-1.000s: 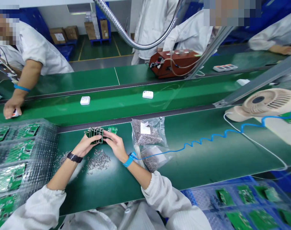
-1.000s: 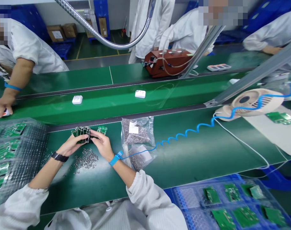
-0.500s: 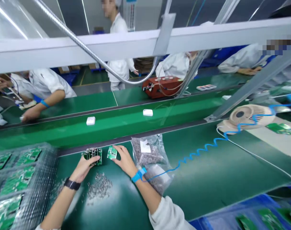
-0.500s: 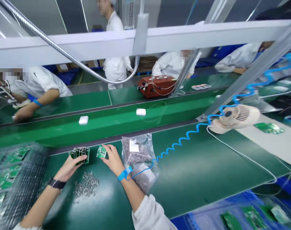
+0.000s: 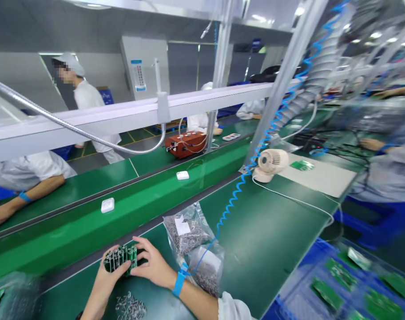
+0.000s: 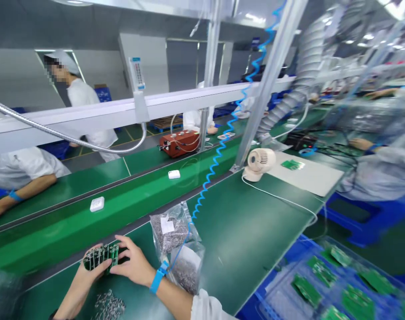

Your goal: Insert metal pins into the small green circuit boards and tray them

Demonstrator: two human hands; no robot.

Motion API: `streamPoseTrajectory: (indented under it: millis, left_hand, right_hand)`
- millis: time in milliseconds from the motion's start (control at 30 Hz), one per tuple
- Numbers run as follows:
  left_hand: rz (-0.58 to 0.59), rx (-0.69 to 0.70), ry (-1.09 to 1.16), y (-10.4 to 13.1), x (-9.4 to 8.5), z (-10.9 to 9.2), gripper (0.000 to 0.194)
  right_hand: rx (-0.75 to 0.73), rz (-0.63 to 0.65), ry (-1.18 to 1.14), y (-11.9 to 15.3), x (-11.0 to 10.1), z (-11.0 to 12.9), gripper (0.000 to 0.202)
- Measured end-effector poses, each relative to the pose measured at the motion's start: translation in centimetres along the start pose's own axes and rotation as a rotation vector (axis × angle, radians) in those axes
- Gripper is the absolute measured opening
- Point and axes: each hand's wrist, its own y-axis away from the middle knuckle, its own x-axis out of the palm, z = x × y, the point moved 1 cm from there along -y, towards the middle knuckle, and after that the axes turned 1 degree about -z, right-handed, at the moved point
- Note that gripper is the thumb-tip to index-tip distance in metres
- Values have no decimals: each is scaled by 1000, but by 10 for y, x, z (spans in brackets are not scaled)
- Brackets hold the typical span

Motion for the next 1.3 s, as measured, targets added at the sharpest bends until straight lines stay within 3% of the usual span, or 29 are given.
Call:
streamPoseTrajectory:
  millis: [100, 200, 333, 500, 667, 800, 900, 1067, 1300]
  left_hand:
    - [105, -105, 88, 5, -2, -5, 89]
    - [150, -103, 93, 9, -3, -8, 87]
    - [58, 44, -29, 12, -6, -9, 84]
    - [-69, 123, -47, 26, -10, -9, 84]
    - [-76, -34, 207, 60, -14, 0, 90]
    - [-119, -99, 339, 82, -14, 14, 81]
    - [-173, -65, 283, 85, -18, 22, 73]
    - [-277, 1, 114, 80, -26, 27, 79]
    - [-207, 31, 221, 86, -17, 21, 77]
  right_hand:
    - [23, 2, -52, -4, 0, 0, 96]
    - [12, -1, -70, -4, 3, 0, 92]
    - [17, 20, -91, -1, 7, -2, 95]
    - [41, 49, -136, 6, 14, -2, 97]
    - [74, 152, -245, 18, 31, 3, 70]
    - [69, 199, -180, 24, 43, -2, 73]
    - [92, 230, -190, 24, 45, -8, 75]
    - [134, 274, -183, 22, 42, -11, 79]
    - [117, 238, -140, 21, 45, -5, 74]
